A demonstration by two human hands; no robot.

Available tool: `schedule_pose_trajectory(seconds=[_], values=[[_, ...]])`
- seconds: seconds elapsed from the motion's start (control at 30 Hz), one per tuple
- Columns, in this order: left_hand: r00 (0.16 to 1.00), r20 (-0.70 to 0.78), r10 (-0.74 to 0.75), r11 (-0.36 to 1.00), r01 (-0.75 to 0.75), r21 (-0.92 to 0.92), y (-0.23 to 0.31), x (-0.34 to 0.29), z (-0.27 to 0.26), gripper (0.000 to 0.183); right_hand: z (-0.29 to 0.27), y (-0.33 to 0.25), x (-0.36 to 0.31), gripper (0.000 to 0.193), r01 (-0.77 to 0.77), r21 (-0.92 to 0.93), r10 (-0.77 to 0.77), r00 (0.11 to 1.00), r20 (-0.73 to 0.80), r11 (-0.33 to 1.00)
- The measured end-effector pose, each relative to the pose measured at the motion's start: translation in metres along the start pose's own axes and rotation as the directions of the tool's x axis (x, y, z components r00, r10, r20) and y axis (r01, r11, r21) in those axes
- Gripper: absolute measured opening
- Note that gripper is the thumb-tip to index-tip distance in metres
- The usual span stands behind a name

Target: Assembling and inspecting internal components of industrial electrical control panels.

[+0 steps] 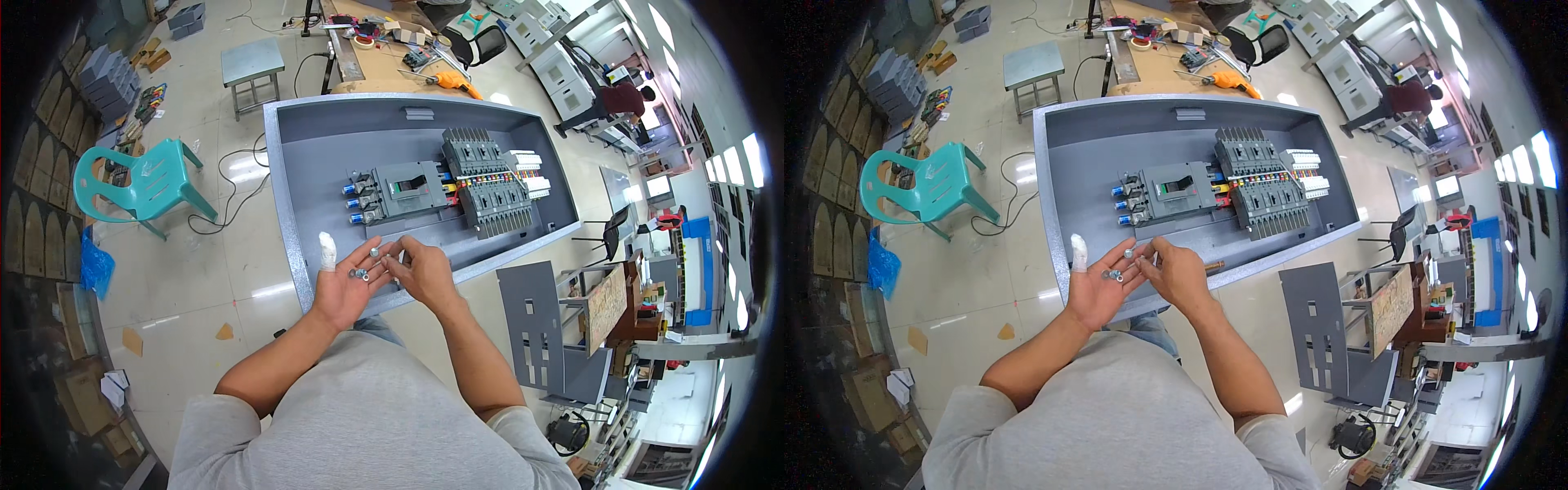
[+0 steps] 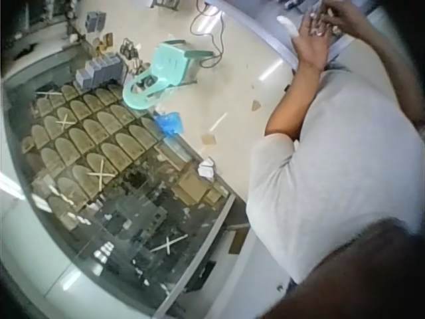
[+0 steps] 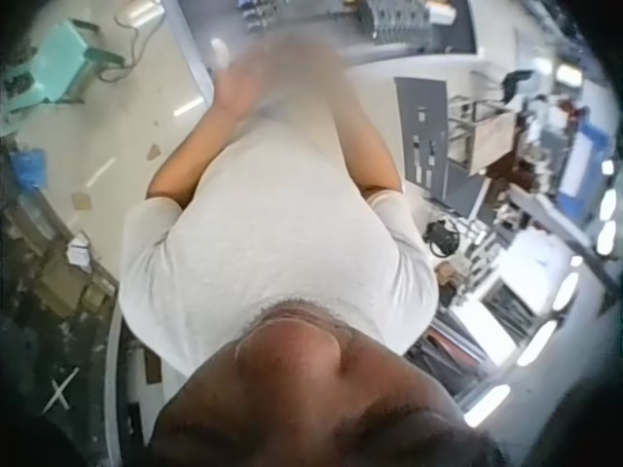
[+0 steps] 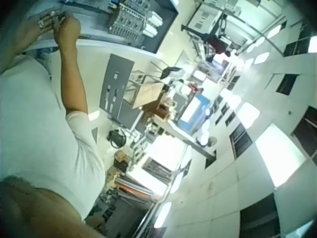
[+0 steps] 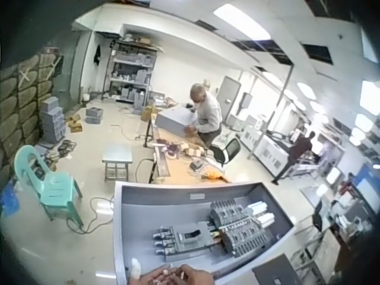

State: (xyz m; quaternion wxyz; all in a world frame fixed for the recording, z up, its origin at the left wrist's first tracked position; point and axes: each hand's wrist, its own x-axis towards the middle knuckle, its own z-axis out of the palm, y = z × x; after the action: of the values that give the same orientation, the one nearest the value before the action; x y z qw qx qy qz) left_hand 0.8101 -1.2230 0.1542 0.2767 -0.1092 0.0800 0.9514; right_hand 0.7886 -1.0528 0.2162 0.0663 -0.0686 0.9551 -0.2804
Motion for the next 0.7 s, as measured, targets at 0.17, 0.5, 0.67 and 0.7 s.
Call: schedule_pose_trajectory(seconds=[0.17, 0.5, 0.67, 0.7], values=[[1.0, 0.0, 0.002, 0.999, -0.002, -0.047, 0.003, 0.001, 0.0, 0.105, -0.006, -0.024, -0.013, 0.022, 0.046, 0.107, -0.041, 0.998, -0.054, 0.993], [0.994, 0.099, 0.037, 0.999, -0.035, -0.031, -0.002, 0.001, 0.003, 0.11, 0.012, -0.025, -0.021, 0.017, 0.139, 0.114, -0.135, 0.99, -0.036, 0.984], [0.992, 0.118, 0.049, 0.998, -0.051, 0.019, -0.003, -0.003, 0.013, 0.109, 0.01, -0.026, -0.018, 0.014, 0.159, 0.11, -0.154, 0.987, -0.053, 0.981], [0.992, 0.12, 0.043, 0.999, -0.046, 0.02, -0.003, -0.004, 0.013, 0.11, 0.011, -0.026, -0.018, 0.014, 0.159, 0.111, -0.154, 0.987, -0.054, 0.981]])
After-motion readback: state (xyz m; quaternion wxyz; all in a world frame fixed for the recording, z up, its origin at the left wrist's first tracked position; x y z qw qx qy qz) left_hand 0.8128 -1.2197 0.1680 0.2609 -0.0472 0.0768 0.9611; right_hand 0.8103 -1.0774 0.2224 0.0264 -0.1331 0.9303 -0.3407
